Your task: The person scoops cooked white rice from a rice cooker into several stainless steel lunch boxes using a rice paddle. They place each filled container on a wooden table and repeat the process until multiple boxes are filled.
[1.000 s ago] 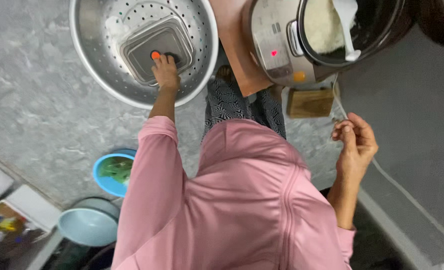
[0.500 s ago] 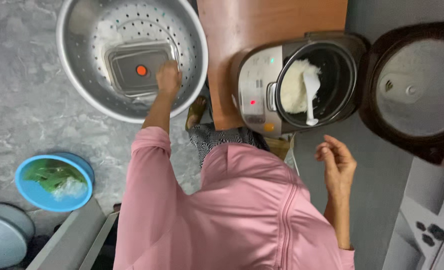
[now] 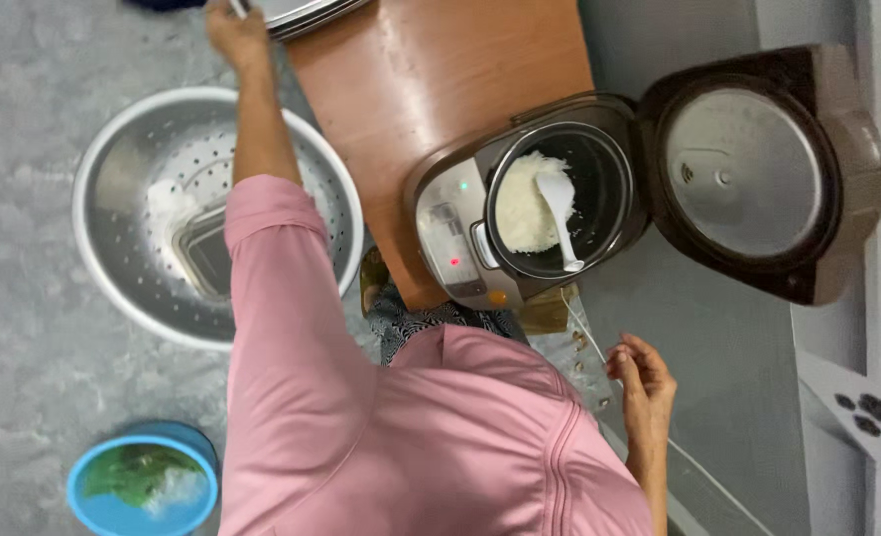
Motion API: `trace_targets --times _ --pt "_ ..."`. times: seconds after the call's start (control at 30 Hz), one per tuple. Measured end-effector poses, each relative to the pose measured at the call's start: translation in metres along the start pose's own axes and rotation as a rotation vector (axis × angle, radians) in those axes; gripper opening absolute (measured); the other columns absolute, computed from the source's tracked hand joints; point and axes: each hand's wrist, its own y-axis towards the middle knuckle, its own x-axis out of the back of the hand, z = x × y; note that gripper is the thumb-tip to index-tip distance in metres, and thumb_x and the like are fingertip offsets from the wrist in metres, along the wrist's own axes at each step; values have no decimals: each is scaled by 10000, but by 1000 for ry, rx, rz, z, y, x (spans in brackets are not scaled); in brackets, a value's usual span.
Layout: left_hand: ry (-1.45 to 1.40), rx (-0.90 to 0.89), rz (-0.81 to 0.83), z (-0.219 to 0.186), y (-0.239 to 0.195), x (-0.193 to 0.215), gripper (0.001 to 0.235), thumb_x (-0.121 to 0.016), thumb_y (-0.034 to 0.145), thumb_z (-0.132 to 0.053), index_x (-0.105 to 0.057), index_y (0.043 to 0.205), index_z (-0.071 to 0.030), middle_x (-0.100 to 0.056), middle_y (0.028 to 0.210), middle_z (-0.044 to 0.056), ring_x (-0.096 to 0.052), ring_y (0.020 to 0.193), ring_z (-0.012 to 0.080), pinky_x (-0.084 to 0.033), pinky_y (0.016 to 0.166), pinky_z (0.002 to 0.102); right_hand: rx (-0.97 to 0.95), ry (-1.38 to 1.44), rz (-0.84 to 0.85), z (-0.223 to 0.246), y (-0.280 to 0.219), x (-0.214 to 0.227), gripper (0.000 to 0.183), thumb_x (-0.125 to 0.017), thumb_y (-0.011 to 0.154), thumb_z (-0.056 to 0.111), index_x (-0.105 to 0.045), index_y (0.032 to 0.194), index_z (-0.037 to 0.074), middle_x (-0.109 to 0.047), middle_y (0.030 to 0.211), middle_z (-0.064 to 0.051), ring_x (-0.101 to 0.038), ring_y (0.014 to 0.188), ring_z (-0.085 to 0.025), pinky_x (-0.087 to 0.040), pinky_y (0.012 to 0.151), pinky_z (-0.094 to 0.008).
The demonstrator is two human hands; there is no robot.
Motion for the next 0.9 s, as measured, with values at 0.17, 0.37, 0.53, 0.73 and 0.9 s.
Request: trace_targets --times 0.17,0.37,0.53,0.73,0.9 --pt "-337 602 109 -1 -19 -5 400 -858 594 32 -507 765 -57 -621 706 112 -617 506 240 -462 407 378 -44 -36 -40 -14 -16 3 341 -637 992 104 -653 1309 -19 -731 1013 -111 -674 838 -153 -550 728 -299" --pt "-540 772 190 2 -64 -7 299 -631 792 116 -447 964 -45 -627 764 172 -667 426 255 -509 281 364 -31 -21 0 -18 -6 -3 349 -644 998 104 -648 1324 -18 -730 1019 -120 -678 843 -160 -547 739 -297" --pt "-751 879 188 -2 -66 0 435 -505 811 123 -377 1162 -101 -650 931 209 -710 566 290 -591 364 390 18 31 67 -19 7 -12 334 -650 1000 92 -657 1313 -24 -719 1016 -109 -660 841 -145 -548 740 -290" --pt "-898 757 312 -51 -62 52 475 -501 873 135 -365 1266 -96 -635 1180 202 -758 892 292 -671 557 393 35 -6 135 -7 30 -21 336 -643 996 97 -658 1314 -9 -723 1011 -99 -662 821 -147 -548 693 -283" --pt "-803 626 384 -136 -120 142 559 -600 848 181 -428 1318 -67 -638 1229 187 -688 1048 239 -614 784 301 112 66 218 25 59 -47 343 -647 1004 129 -650 1315 -17 -708 1099 -86 -685 979 -155 -586 843 -284"
